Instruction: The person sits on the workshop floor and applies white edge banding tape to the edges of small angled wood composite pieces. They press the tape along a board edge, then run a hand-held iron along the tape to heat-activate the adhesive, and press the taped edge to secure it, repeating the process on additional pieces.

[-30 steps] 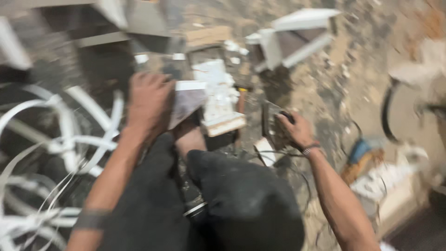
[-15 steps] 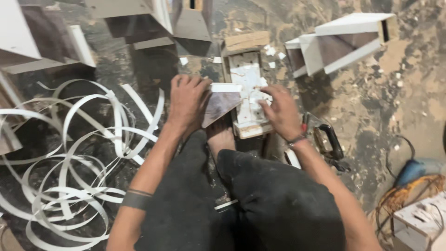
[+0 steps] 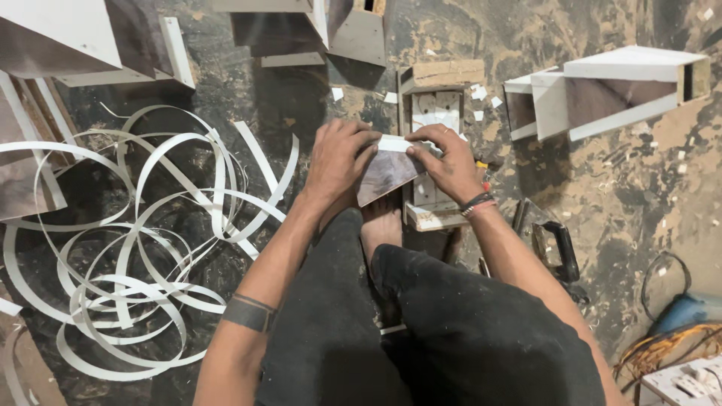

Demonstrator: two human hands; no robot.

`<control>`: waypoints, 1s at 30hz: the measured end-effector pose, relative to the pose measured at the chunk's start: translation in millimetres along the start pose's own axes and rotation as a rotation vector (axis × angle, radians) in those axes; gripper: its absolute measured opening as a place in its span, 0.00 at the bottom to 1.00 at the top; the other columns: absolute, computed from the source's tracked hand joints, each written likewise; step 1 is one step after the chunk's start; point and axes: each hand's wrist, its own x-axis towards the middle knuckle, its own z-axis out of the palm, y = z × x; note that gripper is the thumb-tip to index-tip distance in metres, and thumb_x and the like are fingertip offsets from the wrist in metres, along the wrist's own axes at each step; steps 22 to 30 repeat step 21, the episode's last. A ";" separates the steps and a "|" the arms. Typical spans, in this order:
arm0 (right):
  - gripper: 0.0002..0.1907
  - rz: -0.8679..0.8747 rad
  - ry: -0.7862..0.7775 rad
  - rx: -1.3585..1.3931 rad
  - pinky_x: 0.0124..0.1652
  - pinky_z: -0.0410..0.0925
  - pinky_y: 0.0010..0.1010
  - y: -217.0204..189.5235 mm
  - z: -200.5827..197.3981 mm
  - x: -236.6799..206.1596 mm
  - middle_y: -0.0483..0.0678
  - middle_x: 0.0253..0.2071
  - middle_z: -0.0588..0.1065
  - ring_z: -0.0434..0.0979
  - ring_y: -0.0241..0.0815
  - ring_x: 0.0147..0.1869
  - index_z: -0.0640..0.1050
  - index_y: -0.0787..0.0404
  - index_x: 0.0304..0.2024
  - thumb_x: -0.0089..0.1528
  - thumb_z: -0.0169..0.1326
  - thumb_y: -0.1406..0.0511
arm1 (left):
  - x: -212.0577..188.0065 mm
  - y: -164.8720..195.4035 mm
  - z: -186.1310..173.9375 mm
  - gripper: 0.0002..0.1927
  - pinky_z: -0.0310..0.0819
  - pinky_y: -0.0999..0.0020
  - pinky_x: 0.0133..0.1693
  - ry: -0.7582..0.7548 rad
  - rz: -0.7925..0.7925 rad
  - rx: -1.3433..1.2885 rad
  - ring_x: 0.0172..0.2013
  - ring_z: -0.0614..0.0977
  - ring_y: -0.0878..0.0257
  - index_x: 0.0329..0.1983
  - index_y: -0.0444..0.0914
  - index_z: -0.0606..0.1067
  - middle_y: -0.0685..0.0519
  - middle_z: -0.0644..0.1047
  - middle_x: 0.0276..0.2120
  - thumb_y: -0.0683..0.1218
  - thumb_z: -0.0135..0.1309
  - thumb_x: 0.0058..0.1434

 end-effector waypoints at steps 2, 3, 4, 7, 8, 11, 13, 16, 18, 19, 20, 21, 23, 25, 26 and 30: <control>0.10 -0.049 -0.060 -0.169 0.48 0.68 0.39 -5.9 -6.8 9.6 0.53 0.43 0.81 0.78 0.53 0.49 0.84 0.60 0.42 0.63 0.60 0.61 | 0.2 -9.5 -1.1 0.13 0.69 0.57 0.53 0.020 -0.184 -0.163 0.49 0.77 0.53 0.49 0.40 0.81 0.52 0.80 0.45 0.47 0.61 0.61; 0.10 -0.079 -0.033 -0.209 0.47 0.68 0.40 -9.5 -3.5 14.3 0.53 0.41 0.81 0.79 0.53 0.47 0.84 0.60 0.42 0.65 0.59 0.60 | -4.0 -15.2 -1.0 0.14 0.70 0.58 0.52 0.026 -0.283 -0.244 0.49 0.77 0.53 0.50 0.40 0.81 0.52 0.79 0.45 0.47 0.60 0.62; 0.11 -0.104 -0.003 -0.246 0.46 0.68 0.42 -12.7 3.7 21.1 0.52 0.40 0.81 0.79 0.52 0.45 0.83 0.60 0.41 0.66 0.57 0.59 | -7.8 -22.3 -0.8 0.13 0.71 0.59 0.51 0.040 -0.282 -0.242 0.48 0.78 0.53 0.48 0.39 0.81 0.51 0.80 0.45 0.47 0.61 0.62; 0.13 -0.094 -0.028 -0.287 0.35 0.68 0.45 -26.0 38.9 59.0 0.52 0.30 0.79 0.79 0.53 0.33 0.82 0.59 0.37 0.68 0.56 0.57 | -9.2 -40.1 4.3 0.12 0.73 0.62 0.48 0.050 -0.317 -0.333 0.45 0.80 0.55 0.45 0.36 0.80 0.49 0.79 0.44 0.47 0.62 0.63; 0.15 -0.153 -0.011 -0.309 0.33 0.68 0.46 -32.6 52.7 69.3 0.53 0.28 0.78 0.78 0.56 0.32 0.81 0.60 0.35 0.69 0.54 0.56 | -9.7 -42.8 7.4 0.12 0.75 0.65 0.46 0.028 -0.368 -0.424 0.43 0.81 0.57 0.45 0.36 0.79 0.50 0.79 0.44 0.47 0.61 0.64; 0.18 -0.164 -0.013 -0.374 0.29 0.67 0.49 -43.9 75.1 81.4 0.56 0.24 0.76 0.77 0.59 0.28 0.80 0.59 0.33 0.71 0.48 0.55 | -13.7 -47.9 13.8 0.11 0.75 0.69 0.44 0.059 -0.337 -0.516 0.42 0.81 0.59 0.46 0.34 0.77 0.50 0.77 0.44 0.46 0.59 0.66; 0.22 -0.100 -0.060 -0.423 0.28 0.67 0.49 -43.1 77.4 79.1 0.57 0.22 0.76 0.77 0.59 0.26 0.80 0.58 0.31 0.72 0.46 0.53 | -19.8 -45.8 15.5 0.10 0.75 0.69 0.43 0.073 -0.319 -0.502 0.42 0.81 0.59 0.46 0.35 0.76 0.50 0.77 0.43 0.46 0.58 0.67; 0.27 -0.039 -0.131 -0.503 0.28 0.67 0.49 -32.8 68.6 73.1 0.58 0.20 0.75 0.77 0.59 0.25 0.79 0.58 0.27 0.71 0.46 0.48 | -25.3 -36.8 6.7 0.10 0.74 0.68 0.42 0.053 -0.353 -0.452 0.41 0.81 0.60 0.46 0.37 0.76 0.51 0.77 0.42 0.47 0.58 0.68; 0.27 -0.057 -0.124 -0.558 0.27 0.67 0.50 -16.1 58.8 69.4 0.58 0.20 0.75 0.77 0.60 0.25 0.80 0.57 0.26 0.70 0.47 0.48 | -20.0 -29.3 -0.6 0.09 0.75 0.68 0.44 0.047 -0.332 -0.431 0.42 0.82 0.60 0.46 0.38 0.76 0.51 0.78 0.43 0.47 0.58 0.68; 0.27 -0.034 -0.141 -0.553 0.27 0.67 0.50 -5.1 56.0 69.6 0.58 0.20 0.75 0.77 0.59 0.25 0.80 0.58 0.27 0.70 0.46 0.48 | -14.4 -26.2 -4.0 0.09 0.75 0.67 0.44 0.037 -0.335 -0.398 0.43 0.82 0.60 0.46 0.38 0.76 0.51 0.79 0.43 0.48 0.57 0.68; 0.27 -0.009 -0.165 -0.548 0.27 0.67 0.50 7.8 54.8 66.1 0.58 0.21 0.75 0.77 0.59 0.25 0.80 0.58 0.28 0.70 0.46 0.48 | -12.5 -22.0 -6.3 0.10 0.75 0.67 0.44 0.026 -0.344 -0.368 0.43 0.82 0.59 0.46 0.38 0.77 0.51 0.79 0.43 0.48 0.57 0.68; 0.27 0.011 -0.197 -0.540 0.27 0.67 0.50 20.9 57.7 62.0 0.58 0.21 0.75 0.77 0.59 0.25 0.80 0.58 0.29 0.71 0.46 0.48 | -13.3 -18.2 -8.4 0.10 0.75 0.66 0.44 0.021 -0.361 -0.336 0.43 0.82 0.59 0.46 0.39 0.77 0.50 0.79 0.43 0.49 0.57 0.68; 0.27 0.011 -0.197 -0.540 0.27 0.67 0.50 20.9 57.7 62.0 0.58 0.21 0.75 0.77 0.59 0.25 0.80 0.58 0.29 0.71 0.46 0.48 | -13.3 -18.2 -8.4 0.10 0.75 0.66 0.44 0.021 -0.361 -0.336 0.43 0.82 0.59 0.46 0.39 0.77 0.50 0.79 0.43 0.49 0.57 0.68; 0.27 0.011 -0.197 -0.540 0.27 0.67 0.50 20.9 57.7 62.0 0.58 0.21 0.75 0.77 0.59 0.25 0.80 0.58 0.29 0.71 0.46 0.48 | -13.3 -18.2 -8.4 0.10 0.75 0.66 0.44 0.021 -0.361 -0.336 0.43 0.82 0.59 0.46 0.39 0.77 0.50 0.79 0.43 0.49 0.57 0.68; 0.27 0.011 -0.197 -0.540 0.27 0.67 0.50 20.9 57.7 62.0 0.58 0.21 0.75 0.77 0.59 0.25 0.80 0.58 0.29 0.71 0.46 0.48 | -13.3 -18.2 -8.4 0.10 0.75 0.66 0.44 0.021 -0.361 -0.336 0.43 0.82 0.59 0.46 0.39 0.77 0.50 0.79 0.43 0.49 0.57 0.68; 0.27 0.011 -0.197 -0.540 0.27 0.67 0.50 20.9 57.7 62.0 0.58 0.21 0.75 0.77 0.59 0.25 0.80 0.58 0.29 0.71 0.46 0.48 | -13.3 -18.2 -8.4 0.10 0.75 0.66 0.44 0.021 -0.361 -0.336 0.43 0.82 0.59 0.46 0.39 0.77 0.50 0.79 0.43 0.49 0.57 0.68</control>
